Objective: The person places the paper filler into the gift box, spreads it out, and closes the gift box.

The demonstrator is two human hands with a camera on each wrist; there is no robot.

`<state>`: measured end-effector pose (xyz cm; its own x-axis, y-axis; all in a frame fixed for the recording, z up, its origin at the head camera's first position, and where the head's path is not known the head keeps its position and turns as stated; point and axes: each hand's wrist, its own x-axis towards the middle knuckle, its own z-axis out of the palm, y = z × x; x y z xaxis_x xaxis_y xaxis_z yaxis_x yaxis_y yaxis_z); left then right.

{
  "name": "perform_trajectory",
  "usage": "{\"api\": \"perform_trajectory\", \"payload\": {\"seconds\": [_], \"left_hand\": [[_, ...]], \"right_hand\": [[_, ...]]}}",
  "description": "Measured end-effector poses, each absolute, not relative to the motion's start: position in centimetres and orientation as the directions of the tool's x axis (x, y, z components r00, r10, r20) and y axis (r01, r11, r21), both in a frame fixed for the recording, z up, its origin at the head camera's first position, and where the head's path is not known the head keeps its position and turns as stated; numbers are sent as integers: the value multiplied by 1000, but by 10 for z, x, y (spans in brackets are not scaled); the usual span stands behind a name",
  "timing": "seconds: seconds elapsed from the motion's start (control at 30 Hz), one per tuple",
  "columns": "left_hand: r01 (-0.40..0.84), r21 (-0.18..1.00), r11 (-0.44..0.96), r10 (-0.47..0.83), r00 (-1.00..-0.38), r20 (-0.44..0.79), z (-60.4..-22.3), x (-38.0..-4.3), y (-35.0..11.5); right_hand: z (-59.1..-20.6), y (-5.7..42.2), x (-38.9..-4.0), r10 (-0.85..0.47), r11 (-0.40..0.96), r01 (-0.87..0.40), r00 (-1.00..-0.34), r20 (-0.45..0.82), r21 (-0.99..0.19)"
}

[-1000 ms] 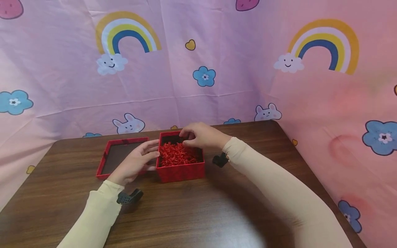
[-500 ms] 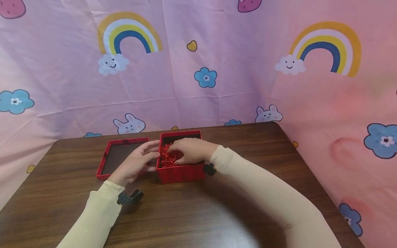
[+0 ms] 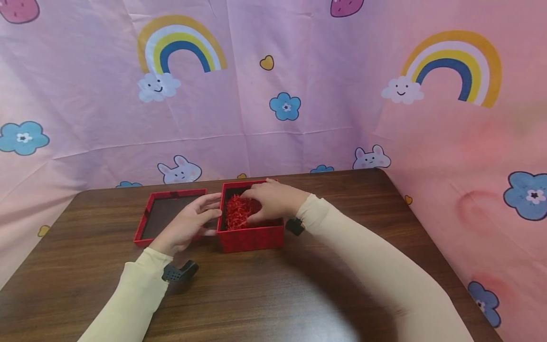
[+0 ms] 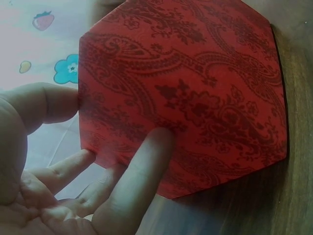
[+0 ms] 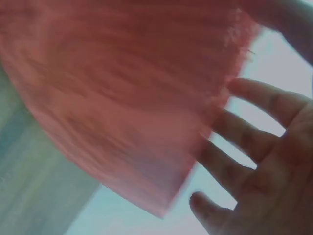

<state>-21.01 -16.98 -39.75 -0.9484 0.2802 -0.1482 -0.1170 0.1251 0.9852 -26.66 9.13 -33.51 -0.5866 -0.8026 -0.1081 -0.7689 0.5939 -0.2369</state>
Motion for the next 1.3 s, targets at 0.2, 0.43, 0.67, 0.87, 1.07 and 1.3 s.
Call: {"api": "perform_trajectory", "payload": {"seconds": [0.2,0.43,0.67,0.87,1.07,1.3], "left_hand": [[-121,984,129,267,-952,-152,-394,-210,-169],[-117,985,130,271,-951,-149,-394,-211,-167],[-123,984,130,274,-949,-155,-394,-210,-166],[-128,984,123,284,-946,-158,-396,-210,-167],[-113,987,118,286,-948,-143,-396,-210,-168],[-109,986,128,286,-948,-142,-396,-209,-168]], "right_hand": [[-315,94,-265,-807,556,-758,-591,-4,-340],[-345,82,-264,-870,488,-804,-479,-116,-339],[-355,86,-266,-873,481,-807,-475,-108,-342],[-341,99,-263,-846,478,-737,-532,-27,-478],[-327,125,-263,-772,466,-671,-626,105,-577],[-353,162,-266,-570,490,-504,-803,176,-711]]}}
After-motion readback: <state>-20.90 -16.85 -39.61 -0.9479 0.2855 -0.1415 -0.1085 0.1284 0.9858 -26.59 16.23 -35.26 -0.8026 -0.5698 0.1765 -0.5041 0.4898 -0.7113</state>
